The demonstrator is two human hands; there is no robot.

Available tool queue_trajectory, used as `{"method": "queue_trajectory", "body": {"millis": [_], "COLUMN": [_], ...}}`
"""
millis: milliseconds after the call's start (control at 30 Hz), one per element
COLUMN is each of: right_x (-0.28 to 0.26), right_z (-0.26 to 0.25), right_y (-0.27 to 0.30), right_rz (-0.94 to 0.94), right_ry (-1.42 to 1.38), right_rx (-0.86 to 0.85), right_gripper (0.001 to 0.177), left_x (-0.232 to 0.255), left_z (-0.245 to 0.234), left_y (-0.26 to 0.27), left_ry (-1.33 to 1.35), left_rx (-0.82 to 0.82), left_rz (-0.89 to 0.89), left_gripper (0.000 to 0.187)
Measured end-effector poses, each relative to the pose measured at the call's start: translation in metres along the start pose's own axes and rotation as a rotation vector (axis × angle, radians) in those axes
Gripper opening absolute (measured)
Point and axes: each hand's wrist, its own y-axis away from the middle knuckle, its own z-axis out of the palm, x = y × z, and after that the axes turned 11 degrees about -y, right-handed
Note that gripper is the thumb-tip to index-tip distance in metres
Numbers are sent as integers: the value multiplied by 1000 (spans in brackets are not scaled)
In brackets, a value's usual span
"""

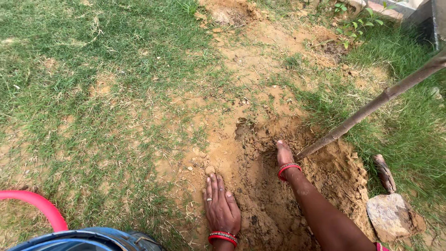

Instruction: The person pours water from a metal cup onto various plants and then uses a trowel and their hands to pack soil into a hole around a small tree sapling.

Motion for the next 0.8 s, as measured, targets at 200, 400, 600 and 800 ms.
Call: {"method": "queue_trajectory", "body": {"millis": [200,400,600,800], "right_x": [1,-33,-79,-106], "right_z": [7,23,38,57], "right_y": [3,52,111,133], "right_rz": [-152,280,440,414], "right_ry": [-64,-345,-646,-667], "right_rx": [-145,-112,-175,-151], "right_gripper": [65,73,76,78], "left_x": [0,0,2,3], "left_z": [-1,-3,-5,-6], "left_y": [-2,-3,-2,-1], "left_ry": [-8,35,43,61], "left_rx": [-3,2,57,31], "left_rz": [19,33,57,35], "left_gripper": [59,59,57,57]}}
